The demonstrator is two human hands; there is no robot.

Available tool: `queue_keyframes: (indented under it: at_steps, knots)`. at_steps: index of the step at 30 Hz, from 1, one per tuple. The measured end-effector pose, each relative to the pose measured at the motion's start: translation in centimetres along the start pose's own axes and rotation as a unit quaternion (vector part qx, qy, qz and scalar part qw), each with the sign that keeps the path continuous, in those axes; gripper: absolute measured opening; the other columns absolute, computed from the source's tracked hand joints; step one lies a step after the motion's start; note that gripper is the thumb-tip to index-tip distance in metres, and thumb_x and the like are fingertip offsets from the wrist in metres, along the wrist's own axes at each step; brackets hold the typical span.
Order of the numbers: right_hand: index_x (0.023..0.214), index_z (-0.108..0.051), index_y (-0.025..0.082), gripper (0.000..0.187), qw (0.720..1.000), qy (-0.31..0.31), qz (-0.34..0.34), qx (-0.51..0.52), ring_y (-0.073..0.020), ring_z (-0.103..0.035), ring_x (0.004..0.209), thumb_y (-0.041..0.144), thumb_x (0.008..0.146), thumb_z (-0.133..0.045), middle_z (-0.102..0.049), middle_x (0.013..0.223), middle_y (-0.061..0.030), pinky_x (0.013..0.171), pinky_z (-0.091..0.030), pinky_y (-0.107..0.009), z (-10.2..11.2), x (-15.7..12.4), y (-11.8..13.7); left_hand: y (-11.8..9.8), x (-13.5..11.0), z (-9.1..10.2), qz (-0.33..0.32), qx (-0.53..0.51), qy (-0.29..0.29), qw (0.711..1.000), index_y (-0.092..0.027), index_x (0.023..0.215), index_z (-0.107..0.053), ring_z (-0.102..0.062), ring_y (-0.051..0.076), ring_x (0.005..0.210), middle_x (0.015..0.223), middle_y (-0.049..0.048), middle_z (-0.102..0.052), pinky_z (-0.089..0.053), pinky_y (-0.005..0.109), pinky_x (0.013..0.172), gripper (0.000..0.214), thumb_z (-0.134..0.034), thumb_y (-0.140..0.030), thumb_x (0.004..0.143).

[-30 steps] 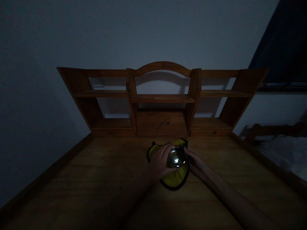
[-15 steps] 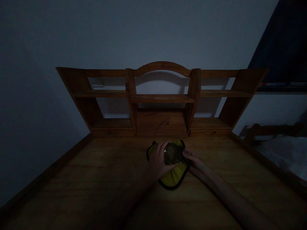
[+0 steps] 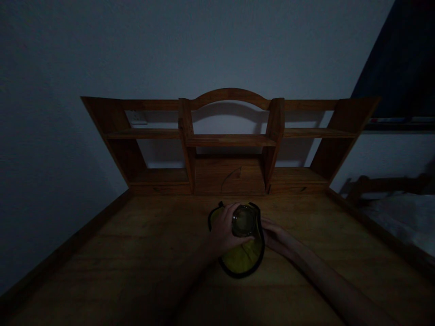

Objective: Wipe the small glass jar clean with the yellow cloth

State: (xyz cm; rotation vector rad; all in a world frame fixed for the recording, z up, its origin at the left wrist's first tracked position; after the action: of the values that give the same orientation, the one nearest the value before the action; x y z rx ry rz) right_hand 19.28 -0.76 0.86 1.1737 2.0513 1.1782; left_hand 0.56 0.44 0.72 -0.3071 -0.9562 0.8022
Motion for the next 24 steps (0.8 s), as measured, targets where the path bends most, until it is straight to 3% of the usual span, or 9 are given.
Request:
queue_keyframes:
  at_steps: [5, 10, 18, 24]
  knots:
    - [0.099, -0.069, 0.022, 0.026, 0.999, 0.008, -0.034, 0.022, -0.0228, -0.064, 0.100, 0.035, 0.076, -0.068, -0.072, 0.103, -0.0045, 0.091, -0.045, -0.036, 0.4, 0.0, -0.3, -0.2, 0.0, 0.1, -0.006, 0.038, 0.007, 0.999, -0.023, 0.136, -0.032, -0.044, 0.029, 0.125, 0.133, 0.0104, -0.048, -0.039, 0.046, 0.106, 0.094, -0.080, -0.049, 0.059]
    - [0.097, -0.070, 0.021, 0.027, 1.000, -0.002, -0.008, 0.017, -0.0213, -0.065, 0.092, 0.033, 0.073, -0.071, -0.073, 0.100, -0.0038, 0.086, -0.046, -0.034, 1.3, 0.5, -0.6, -0.1, 0.0, -0.2, -0.017, 0.067, 0.001, 0.998, -0.022, 0.137, -0.030, -0.043, 0.029, 0.125, 0.133, 0.0111, -0.047, -0.037, 0.047, 0.106, 0.093, -0.077, -0.053, 0.062]
    - [0.084, -0.074, 0.019, 0.019, 0.996, -0.078, 0.016, -0.045, -0.0144, -0.063, 0.074, 0.034, 0.072, -0.075, -0.073, 0.083, -0.0011, 0.068, -0.045, -0.024, 2.1, 0.9, -0.6, -0.3, -0.1, -0.3, 0.015, 0.046, 0.001, 0.999, -0.022, 0.137, -0.029, -0.042, 0.028, 0.125, 0.134, 0.0112, -0.045, -0.039, 0.046, 0.106, 0.094, -0.077, -0.054, 0.062]
    - [0.069, -0.072, 0.015, 0.029, 0.986, -0.151, 0.013, -0.062, -0.0124, -0.060, 0.055, 0.044, 0.074, -0.072, -0.071, 0.064, -0.0012, 0.055, -0.044, -0.023, 2.9, 1.4, -0.8, -0.7, -0.1, -0.4, 0.041, 0.028, -0.027, 0.998, -0.021, 0.135, -0.030, -0.045, 0.027, 0.122, 0.131, 0.0114, -0.043, -0.043, 0.043, 0.103, 0.094, -0.078, -0.054, 0.061]
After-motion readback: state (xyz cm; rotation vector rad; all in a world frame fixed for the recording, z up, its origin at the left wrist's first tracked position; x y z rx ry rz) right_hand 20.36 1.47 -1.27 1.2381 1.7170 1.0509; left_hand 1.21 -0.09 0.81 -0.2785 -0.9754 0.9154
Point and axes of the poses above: each hand's wrist, its own x-axis towards the middle knuckle, its own z-axis out of the back of the hand, y = z × x, the point moved 1 cm from there along x, towards the middle knuckle
